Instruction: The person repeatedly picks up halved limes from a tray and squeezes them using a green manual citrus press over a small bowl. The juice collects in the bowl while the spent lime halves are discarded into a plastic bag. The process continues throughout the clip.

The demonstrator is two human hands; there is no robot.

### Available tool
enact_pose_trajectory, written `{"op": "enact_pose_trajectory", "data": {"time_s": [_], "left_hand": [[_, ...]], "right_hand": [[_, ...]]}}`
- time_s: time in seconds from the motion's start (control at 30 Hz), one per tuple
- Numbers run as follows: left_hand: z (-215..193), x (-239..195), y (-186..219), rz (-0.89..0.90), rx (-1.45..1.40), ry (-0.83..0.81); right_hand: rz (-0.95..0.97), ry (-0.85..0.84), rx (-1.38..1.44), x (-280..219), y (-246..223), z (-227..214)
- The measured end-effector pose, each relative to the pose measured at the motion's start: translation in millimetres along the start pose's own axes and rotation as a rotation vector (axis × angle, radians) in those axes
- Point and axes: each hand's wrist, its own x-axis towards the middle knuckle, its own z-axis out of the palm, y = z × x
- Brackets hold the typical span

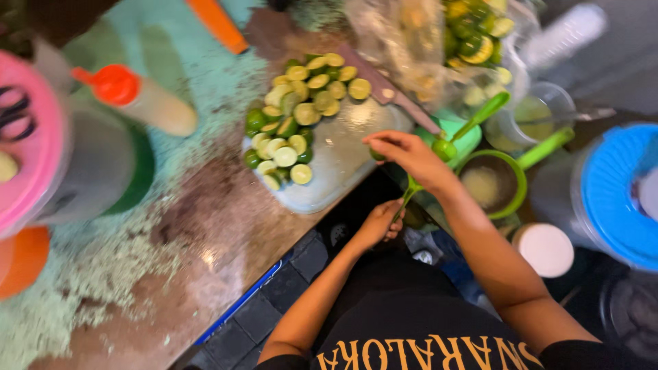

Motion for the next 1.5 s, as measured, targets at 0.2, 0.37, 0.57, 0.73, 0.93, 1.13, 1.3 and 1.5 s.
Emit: {"op": "enact_pose_trajectory", "data": {"time_s": [0.2,0.37,0.57,0.73,0.93,1.13,1.3,1.5], "left_hand": [[30.5,34.7,-5.6,-0.075,0.038,-0.148],[66.7,69.5,-16.2,-0.175,0.086,-0.207],[100.3,94.6,-29.1,-0.239,0.125,-0.274],[112.8,104.7,-41.7,-0.241,0.126,-0.272],[112.1,109.1,-56.4,-0.184,0.109,-0.263],[109.3,107.3,-59.5,-0.153,0.088,-0.237],[107.3,105.6,-53.9,-0.147,0.071,-0.221],[101.0,106.3,-41.7,-0.125,0.010,-0.194]], "right_hand": [[0.081,0.328,0.702,-109.1,53.6,-97.0],[0.112,0.554,0.909,-174.2,105.6,-136.5],[0.088,0.901,0.500,-209.8,121.3,-142.4],[-0.043,1.070,-0.289,-200.0,112.1,-126.8],[-0.037,1.029,-0.805,-185.4,109.2,-125.2],[0.009,0.992,-0.879,-171.1,100.9,-127.4],[-0.043,0.976,-0.949,-169.4,81.3,-120.7],[-0.179,1.343,-0.420,-182.9,59.3,-135.2]]}}
